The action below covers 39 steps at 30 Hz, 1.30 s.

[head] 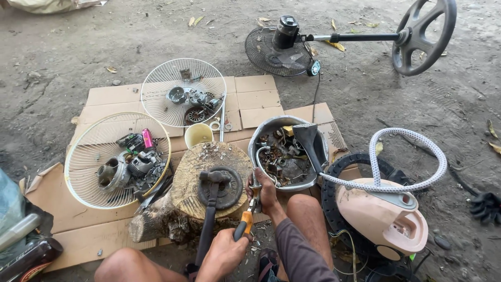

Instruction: Dismantling a motor component using a hammer and a metal punch on a wooden block for scrap recovery.

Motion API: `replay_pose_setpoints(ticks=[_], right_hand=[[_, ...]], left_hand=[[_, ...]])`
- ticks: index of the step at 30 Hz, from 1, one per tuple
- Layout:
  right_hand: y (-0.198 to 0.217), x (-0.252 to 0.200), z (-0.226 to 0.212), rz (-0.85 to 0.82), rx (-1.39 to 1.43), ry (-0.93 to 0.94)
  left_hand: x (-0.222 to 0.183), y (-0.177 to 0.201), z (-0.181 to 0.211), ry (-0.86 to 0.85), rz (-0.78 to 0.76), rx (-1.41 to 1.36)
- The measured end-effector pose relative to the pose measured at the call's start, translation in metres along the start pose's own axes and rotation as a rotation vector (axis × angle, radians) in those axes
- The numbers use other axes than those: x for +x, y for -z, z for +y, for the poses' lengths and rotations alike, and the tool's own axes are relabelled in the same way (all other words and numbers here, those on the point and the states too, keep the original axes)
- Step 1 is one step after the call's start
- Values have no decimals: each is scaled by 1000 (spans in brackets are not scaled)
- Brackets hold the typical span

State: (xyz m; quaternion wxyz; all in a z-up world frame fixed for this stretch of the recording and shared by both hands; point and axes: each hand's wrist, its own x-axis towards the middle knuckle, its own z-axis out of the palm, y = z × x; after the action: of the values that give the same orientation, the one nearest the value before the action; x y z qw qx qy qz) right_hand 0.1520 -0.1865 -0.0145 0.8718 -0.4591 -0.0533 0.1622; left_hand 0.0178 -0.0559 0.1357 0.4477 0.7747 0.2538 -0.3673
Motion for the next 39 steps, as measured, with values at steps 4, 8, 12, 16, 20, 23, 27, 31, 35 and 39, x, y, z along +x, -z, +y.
replay_pose_setpoints(ticks=[4,8,12,16,20,23,27,31,35,39], right_hand=[[7,5,12,23,-37,-5],[14,6,27,19,6,-54],[10,4,21,67,-10,-21],[0,-1,14,90,61,-44],[9,2,19,69,108,-22],[10,5,19,63,179,-42],[12,5,20,60,183,-79],[3,0,13,42,126,-104],[-5,-1,4,22,179,-99],[0,0,11,2,227,-57]], left_hand=[[19,-13,-13,-59,3,-215],[29,-33,-18,-22,-23,-337],[33,-50,-17,56,116,-230],[62,-79,-45,-39,157,-161],[59,-74,-48,-100,105,-441],[49,-59,-50,-94,146,-333],[37,-48,-50,-142,237,22],[41,-41,-56,-265,369,363],[50,-31,-63,-312,392,582],[22,-23,-44,-134,157,185]])
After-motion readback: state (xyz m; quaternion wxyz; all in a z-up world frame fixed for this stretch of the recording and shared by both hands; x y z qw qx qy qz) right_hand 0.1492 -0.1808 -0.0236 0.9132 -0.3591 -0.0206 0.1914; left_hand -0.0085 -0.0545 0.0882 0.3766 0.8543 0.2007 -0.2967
